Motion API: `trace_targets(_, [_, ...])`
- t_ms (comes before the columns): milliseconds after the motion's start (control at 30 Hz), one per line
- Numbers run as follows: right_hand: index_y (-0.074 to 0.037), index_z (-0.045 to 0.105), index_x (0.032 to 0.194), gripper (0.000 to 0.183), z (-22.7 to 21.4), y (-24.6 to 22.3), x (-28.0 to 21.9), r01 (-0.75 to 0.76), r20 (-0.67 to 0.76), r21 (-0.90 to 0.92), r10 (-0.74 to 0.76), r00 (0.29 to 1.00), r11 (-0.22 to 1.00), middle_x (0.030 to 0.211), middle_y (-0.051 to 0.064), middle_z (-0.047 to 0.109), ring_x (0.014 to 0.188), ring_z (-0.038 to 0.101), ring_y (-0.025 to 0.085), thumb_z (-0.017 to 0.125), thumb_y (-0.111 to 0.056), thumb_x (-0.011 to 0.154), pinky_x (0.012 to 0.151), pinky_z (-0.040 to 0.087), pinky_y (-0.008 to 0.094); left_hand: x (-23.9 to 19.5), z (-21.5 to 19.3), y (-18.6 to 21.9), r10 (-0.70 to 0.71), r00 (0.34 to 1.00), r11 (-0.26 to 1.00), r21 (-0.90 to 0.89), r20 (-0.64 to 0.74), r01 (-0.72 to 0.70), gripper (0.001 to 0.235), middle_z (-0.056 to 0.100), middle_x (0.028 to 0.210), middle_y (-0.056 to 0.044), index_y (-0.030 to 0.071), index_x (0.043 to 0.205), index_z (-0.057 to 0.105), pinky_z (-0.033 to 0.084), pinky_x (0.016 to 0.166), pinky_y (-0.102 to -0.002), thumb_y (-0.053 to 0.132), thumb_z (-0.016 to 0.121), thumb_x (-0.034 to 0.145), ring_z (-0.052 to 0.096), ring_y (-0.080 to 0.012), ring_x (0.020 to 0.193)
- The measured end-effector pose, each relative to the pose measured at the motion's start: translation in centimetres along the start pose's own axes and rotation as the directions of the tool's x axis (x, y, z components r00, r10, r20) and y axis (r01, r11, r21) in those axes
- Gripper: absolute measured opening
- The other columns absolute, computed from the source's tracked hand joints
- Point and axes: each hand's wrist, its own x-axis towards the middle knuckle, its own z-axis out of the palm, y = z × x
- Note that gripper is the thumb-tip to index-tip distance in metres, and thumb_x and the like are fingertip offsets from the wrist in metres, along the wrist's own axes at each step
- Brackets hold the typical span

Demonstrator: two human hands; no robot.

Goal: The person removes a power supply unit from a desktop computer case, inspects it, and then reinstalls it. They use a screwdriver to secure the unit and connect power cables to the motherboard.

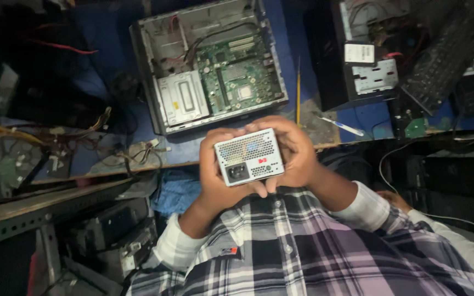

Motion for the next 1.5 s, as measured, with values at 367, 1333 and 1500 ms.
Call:
trace_targets(367, [-0.006,0.053,0.146,0.091,-1.4,-1.2,0.3,-0.047,0.098,-0.411,0.095,0.991,0.91,0.15,0.014,0.059,0.141,0.059,0.027,0.097,-0.022,0.068,0.121,0.046,0.042,-0.3,-0.9,-0.6,-0.024,0.999,0.999,0.035,0.025,0.023,0.094,0.05,0.135,-0.012,0.005,0.139,0.043,0.052,0.116,-0.04,0.026,0.1,0.067,0.056,-0.0225,0.131])
trace_targets(1333, [-0.002,0.053,0.142,0.084,-1.3,0.1,-3.7,-0.014,-0.138,-0.312,-0.031,0.99,0.95,0.146,0.017,0.06,0.143,0.059,0.03,0.096,-0.02,0.073,0.125,0.045,0.044,-1.7,-3.5,-9.7,-0.242,0.952,0.964,0.156,0.185,0.214,0.132,0.037,0.158,-0.022,0.007,0.161,0.01,0.033,0.123,-0.046,0.019,0.097,0.062,0.041,-0.0349,0.148])
trace_targets(1500, [-0.001,0.051,0.144,0.087,-1.0,0.1,-3.3,-0.034,-0.157,-0.289,-0.012,0.988,0.957,0.147,0.018,0.059,0.143,0.058,0.029,0.097,-0.02,0.073,0.124,0.045,0.044,-4.4,-5.6,-12.8,-0.46,0.877,0.888,0.063,0.135,0.456,0.11,0.058,0.131,-0.017,0.006,0.157,0.027,0.053,0.1,-0.037,0.014,0.091,0.069,0.064,-0.0241,0.117])
